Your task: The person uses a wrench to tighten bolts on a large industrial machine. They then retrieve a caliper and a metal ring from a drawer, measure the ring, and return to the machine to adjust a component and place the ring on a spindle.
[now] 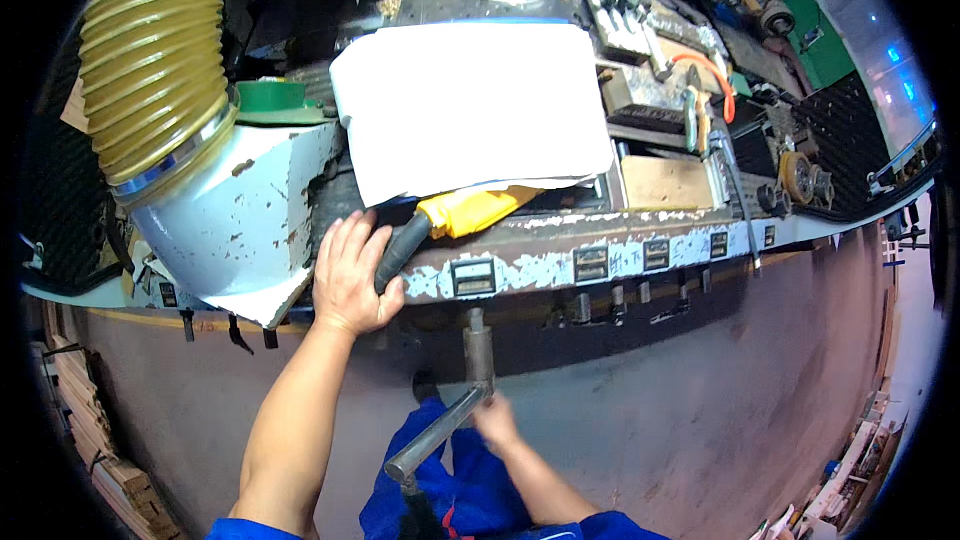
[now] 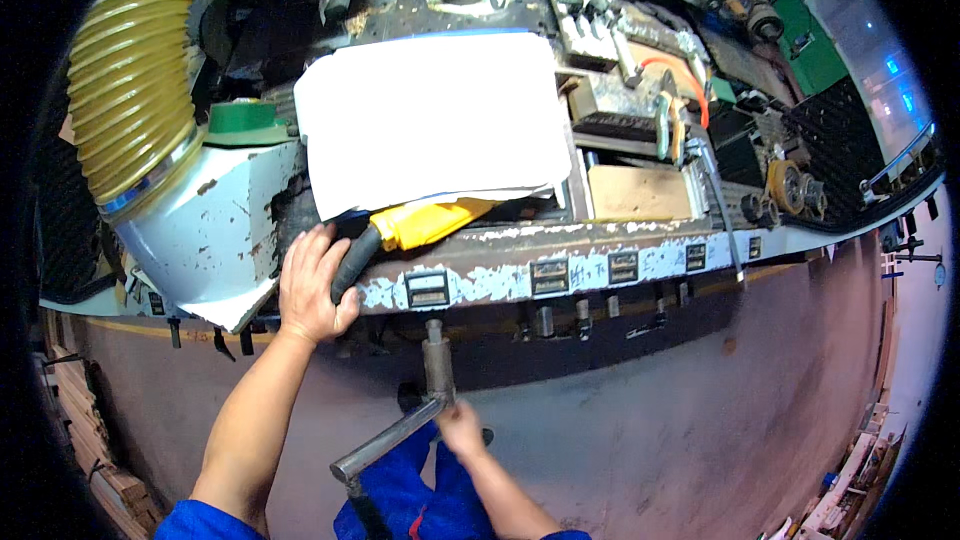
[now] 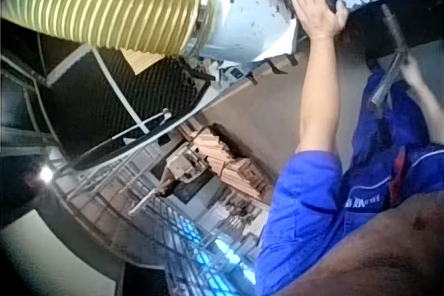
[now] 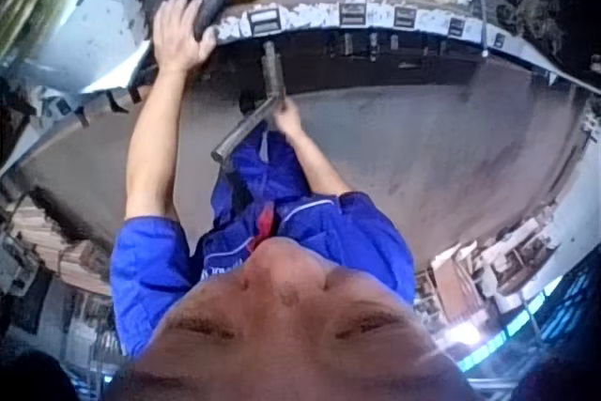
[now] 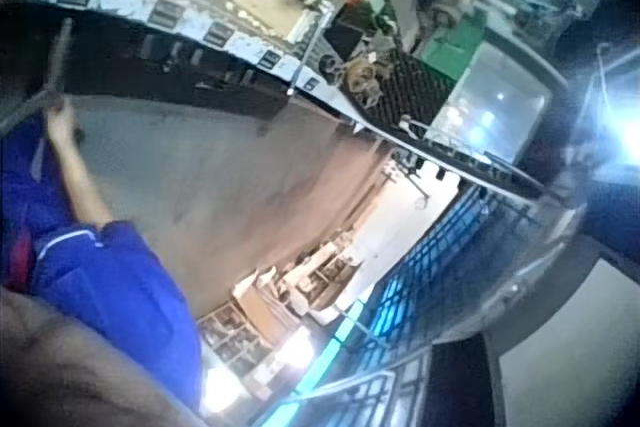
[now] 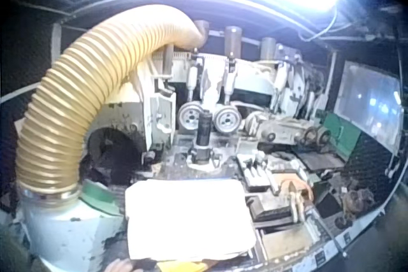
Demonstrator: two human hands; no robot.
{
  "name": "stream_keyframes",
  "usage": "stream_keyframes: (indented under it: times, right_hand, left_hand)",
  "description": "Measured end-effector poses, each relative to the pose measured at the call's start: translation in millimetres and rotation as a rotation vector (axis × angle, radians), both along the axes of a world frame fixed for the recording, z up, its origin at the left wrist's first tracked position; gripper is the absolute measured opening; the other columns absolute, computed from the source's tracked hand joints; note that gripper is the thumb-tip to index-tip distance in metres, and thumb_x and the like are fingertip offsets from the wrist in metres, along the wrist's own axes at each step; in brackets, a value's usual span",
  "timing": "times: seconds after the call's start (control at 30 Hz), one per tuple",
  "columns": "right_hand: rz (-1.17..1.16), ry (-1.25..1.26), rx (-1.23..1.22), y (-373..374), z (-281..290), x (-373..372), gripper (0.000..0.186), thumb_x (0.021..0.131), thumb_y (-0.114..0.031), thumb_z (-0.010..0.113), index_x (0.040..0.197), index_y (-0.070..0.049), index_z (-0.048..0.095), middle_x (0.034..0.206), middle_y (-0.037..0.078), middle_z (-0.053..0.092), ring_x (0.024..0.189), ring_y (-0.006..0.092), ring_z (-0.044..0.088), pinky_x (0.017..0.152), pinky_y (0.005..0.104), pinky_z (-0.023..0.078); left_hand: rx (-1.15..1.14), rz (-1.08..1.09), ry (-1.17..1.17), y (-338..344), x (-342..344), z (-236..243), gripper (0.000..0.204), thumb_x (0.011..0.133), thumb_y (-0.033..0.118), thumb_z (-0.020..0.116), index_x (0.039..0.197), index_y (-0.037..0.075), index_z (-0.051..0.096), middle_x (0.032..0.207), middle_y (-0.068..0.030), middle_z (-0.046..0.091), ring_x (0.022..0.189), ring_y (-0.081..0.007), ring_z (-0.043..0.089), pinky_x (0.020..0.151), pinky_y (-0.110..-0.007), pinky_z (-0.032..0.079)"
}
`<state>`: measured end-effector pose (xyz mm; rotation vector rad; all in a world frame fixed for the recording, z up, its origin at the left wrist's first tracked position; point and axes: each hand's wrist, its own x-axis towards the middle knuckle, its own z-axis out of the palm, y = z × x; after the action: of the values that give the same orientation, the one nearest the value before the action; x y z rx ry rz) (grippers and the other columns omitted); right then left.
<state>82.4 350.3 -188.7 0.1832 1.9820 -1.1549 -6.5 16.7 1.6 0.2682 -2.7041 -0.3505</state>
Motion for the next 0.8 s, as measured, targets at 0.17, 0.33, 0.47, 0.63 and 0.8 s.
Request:
stream_keyframes:
  times: [0.17,0.33,0.47,0.63,0.8]
  right_hand:
    - [0.171,-0.270,-0.230,-36,88,35,0.019,0.097,-0.014,0.073,0.111,-0.003,0.067,0.094,0.003,0.071,0.087,0.0102,0.065,0.078,0.0266,0.053]
    - [0.305,-0.408,-0.524,-29,94,44,0.025,0.099,-0.016,0.072,0.117,0.000,0.067,0.099,0.003,0.072,0.091,0.0083,0.065,0.082,0.0273,0.054]
    - [0.449,-0.426,-0.644,-38,150,5,0.030,0.101,-0.017,0.068,0.125,0.000,0.067,0.108,0.006,0.072,0.099,0.0120,0.065,0.089,0.0294,0.053]
    - [0.711,-0.413,-0.780,-43,197,-30,0.038,0.108,-0.024,0.055,0.134,0.003,0.062,0.125,0.011,0.069,0.115,0.0179,0.061,0.104,0.0343,0.046]
    - [0.588,-0.730,-1.031,-38,216,-26,0.045,0.110,-0.030,0.048,0.136,0.005,0.059,0.129,0.011,0.065,0.123,0.0217,0.058,0.111,0.0361,0.040]
  left_hand:
    - [-0.040,0.017,-0.005,-18,6,13,0.067,0.068,0.032,0.073,0.129,0.006,0.063,0.141,-0.0225,0.056,0.136,-0.0408,0.049,0.121,-0.055,0.034]
    - [-0.020,0.015,-0.002,-11,4,12,0.068,0.067,0.031,0.075,0.129,0.006,0.063,0.140,-0.0219,0.057,0.136,-0.0401,0.050,0.120,-0.054,0.034]
    - [-0.013,0.015,0.013,-10,2,11,0.068,0.067,0.031,0.074,0.129,0.005,0.063,0.140,-0.0221,0.057,0.136,-0.0406,0.050,0.120,-0.054,0.034]
    - [-0.003,0.001,-0.003,-10,4,9,0.065,0.076,0.036,0.065,0.132,0.004,0.060,0.139,-0.0252,0.055,0.135,-0.0454,0.049,0.119,-0.058,0.033]
    - [-0.006,-0.005,0.020,-9,3,10,0.064,0.076,0.036,0.065,0.132,0.004,0.060,0.139,-0.0252,0.056,0.135,-0.0453,0.049,0.119,-0.058,0.034]
